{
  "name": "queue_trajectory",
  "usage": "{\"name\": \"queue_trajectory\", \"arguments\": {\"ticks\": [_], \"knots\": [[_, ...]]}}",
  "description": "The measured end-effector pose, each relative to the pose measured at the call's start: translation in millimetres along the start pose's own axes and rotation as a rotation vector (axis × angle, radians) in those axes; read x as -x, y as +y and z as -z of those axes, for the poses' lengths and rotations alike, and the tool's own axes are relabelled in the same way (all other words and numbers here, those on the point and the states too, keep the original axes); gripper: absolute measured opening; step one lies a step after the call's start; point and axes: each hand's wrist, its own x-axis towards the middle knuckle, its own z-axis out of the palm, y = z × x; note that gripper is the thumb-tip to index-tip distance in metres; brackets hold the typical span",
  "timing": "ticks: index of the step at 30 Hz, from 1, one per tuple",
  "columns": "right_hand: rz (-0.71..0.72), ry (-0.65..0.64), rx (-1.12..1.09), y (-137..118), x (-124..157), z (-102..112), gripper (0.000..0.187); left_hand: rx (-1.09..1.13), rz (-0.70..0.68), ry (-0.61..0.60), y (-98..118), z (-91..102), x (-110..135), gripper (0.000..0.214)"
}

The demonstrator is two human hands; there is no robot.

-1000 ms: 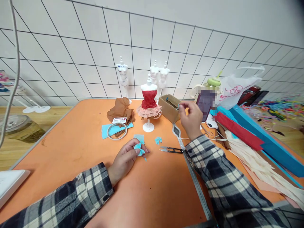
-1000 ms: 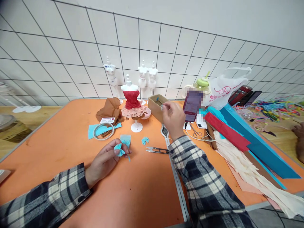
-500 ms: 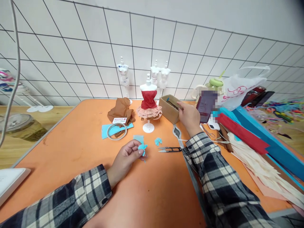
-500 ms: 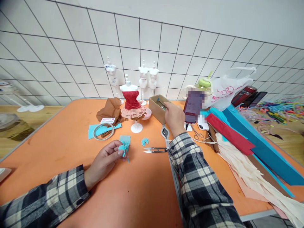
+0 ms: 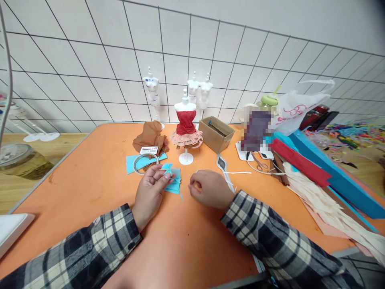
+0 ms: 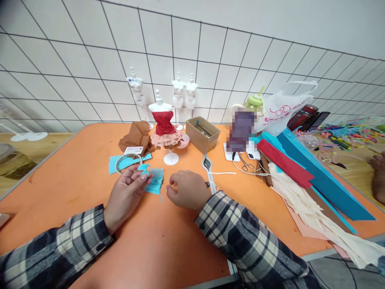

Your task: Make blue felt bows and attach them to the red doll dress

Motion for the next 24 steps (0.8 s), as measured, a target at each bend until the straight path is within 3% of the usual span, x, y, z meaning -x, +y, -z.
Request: {"name": "queue_trajectory", "arguments": {"ticks": [3, 8, 16, 21, 24], "knots": [[-0.016, -0.094, 0.044, -18.7, 12.8, -16.3, 0.024, 0.001, -0.019, -0.022, -1.0, -0.2, -0.8, 0.042], [-0.078, -0.102, 0.076, -30.9, 15.8, -24.9, 0.019, 0.014, -0.014, -0.030, -8.1, 1.9, -0.2, 0.036], [-0.092, -0.110, -0.225, -16.1, 12.4, -34.0, 0.007, 0.046, 0.015, -0.086, -6.9, 3.6, 2.4, 0.027], [-0.116, -0.061, -0.427, -6.6, 10.5, -25.4, 0.006, 0.045, 0.042, -0.127, -7.4, 3.4, 1.0, 0.030], [-0.114, -0.036, -0.432, -6.8, 13.6, -19.9, 0.007, 0.040, 0.066, -0.102, -8.2, 2.8, 0.4, 0.028]]}}
